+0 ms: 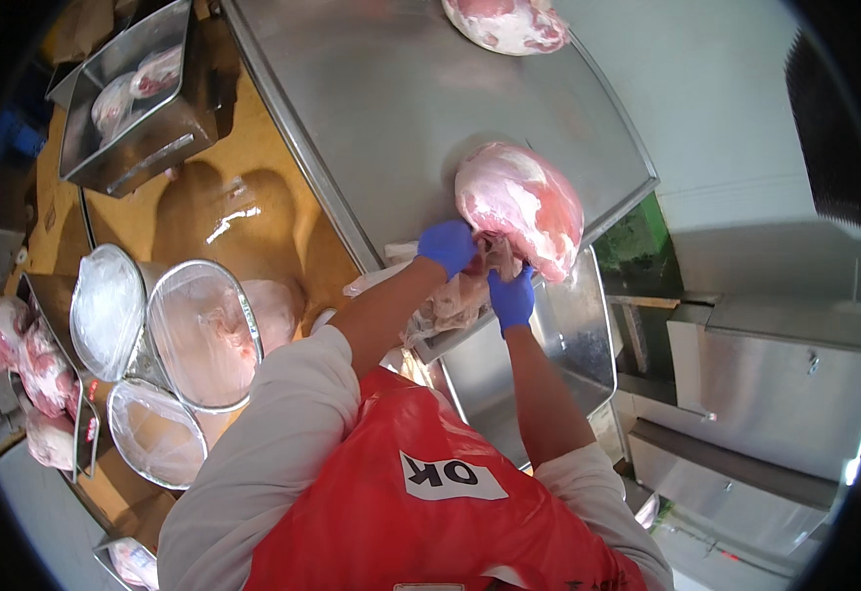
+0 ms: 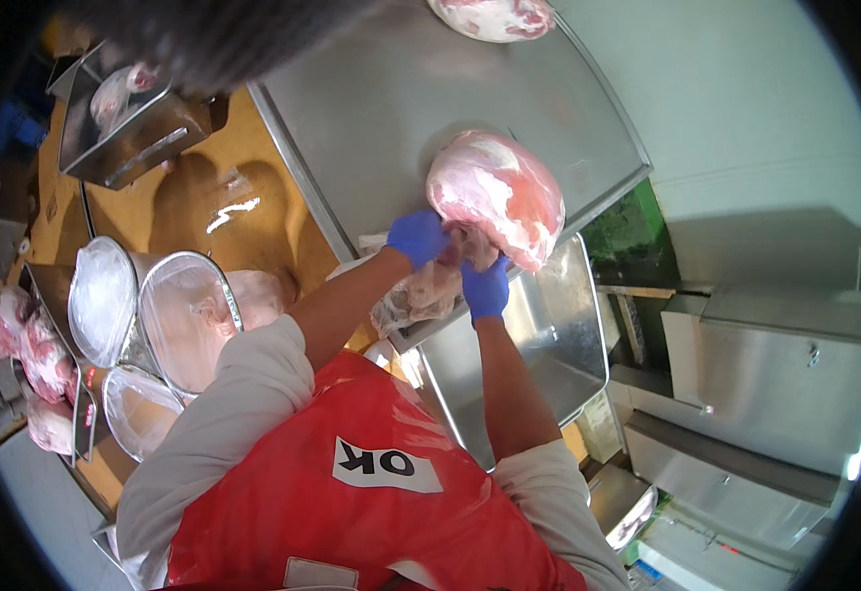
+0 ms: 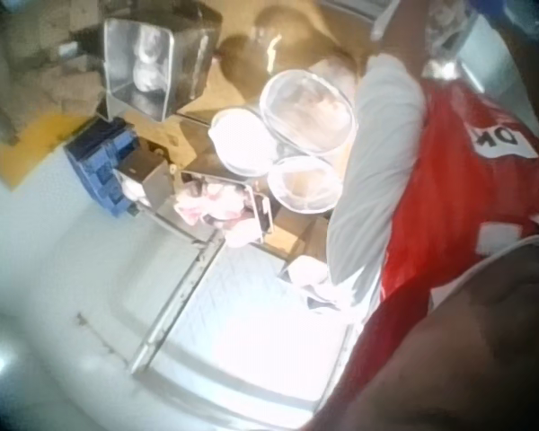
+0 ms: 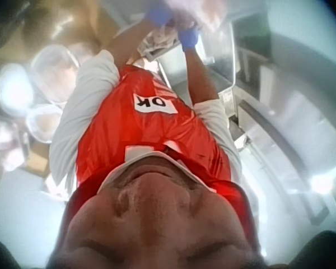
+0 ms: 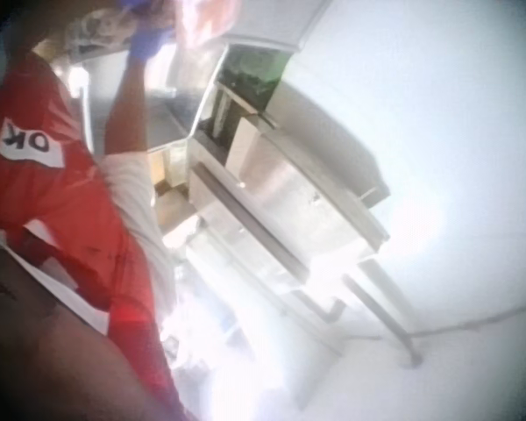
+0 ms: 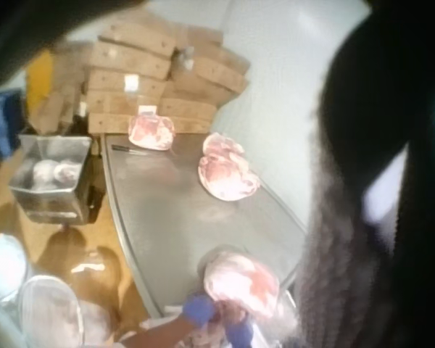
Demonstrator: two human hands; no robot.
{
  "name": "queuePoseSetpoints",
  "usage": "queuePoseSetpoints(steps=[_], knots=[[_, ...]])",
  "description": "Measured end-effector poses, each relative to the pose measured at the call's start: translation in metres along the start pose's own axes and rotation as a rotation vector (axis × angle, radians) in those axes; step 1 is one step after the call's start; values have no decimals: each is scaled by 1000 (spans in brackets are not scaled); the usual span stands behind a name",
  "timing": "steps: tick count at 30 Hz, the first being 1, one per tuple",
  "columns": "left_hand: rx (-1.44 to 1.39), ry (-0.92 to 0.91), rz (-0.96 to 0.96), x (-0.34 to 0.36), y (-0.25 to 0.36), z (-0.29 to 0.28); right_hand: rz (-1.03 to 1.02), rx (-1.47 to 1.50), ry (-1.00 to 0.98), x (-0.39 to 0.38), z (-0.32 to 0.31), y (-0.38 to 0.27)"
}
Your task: The person unpacks a large piece of meat from a plastic bag onto a stainless steel table. They use a knife to trim fat and connective tissue from the meat, placing the trimmed pieces into a metal bin. The person handles several pieces of meat, trimming and organizing them into bins.
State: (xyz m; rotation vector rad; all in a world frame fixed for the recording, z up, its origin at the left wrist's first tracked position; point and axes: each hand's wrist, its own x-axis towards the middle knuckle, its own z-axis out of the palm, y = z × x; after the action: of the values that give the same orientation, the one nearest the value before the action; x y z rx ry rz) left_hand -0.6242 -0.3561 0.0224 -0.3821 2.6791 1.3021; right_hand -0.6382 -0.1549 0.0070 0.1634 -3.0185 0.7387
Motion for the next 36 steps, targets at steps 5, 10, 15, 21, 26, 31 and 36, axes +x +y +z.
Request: queuePoseSetpoints(steps=[5,10,15,21,26,31,36], knots=[[28,-71,-26,-16,-16,3,-134,-344,-300,13,22,31],[-105,-140,28,-13,-23,27,-201,-221,-250,-27,38,27],[-304,-303,93,7,-10,69,-239,9,-208,-48,13,18],[-514,-556,-132,50,-4,149,-173,263,-177,-62,-6,42],[-460,-543,-347,91,-85,169,-167,442,-282,-60,-16,24],[-437,-237,-147,39,-17,133,170,675,-133,-69,-19,54],[-576,-326,-156,27,-27,104,493,1016,158,-34,-10,100]])
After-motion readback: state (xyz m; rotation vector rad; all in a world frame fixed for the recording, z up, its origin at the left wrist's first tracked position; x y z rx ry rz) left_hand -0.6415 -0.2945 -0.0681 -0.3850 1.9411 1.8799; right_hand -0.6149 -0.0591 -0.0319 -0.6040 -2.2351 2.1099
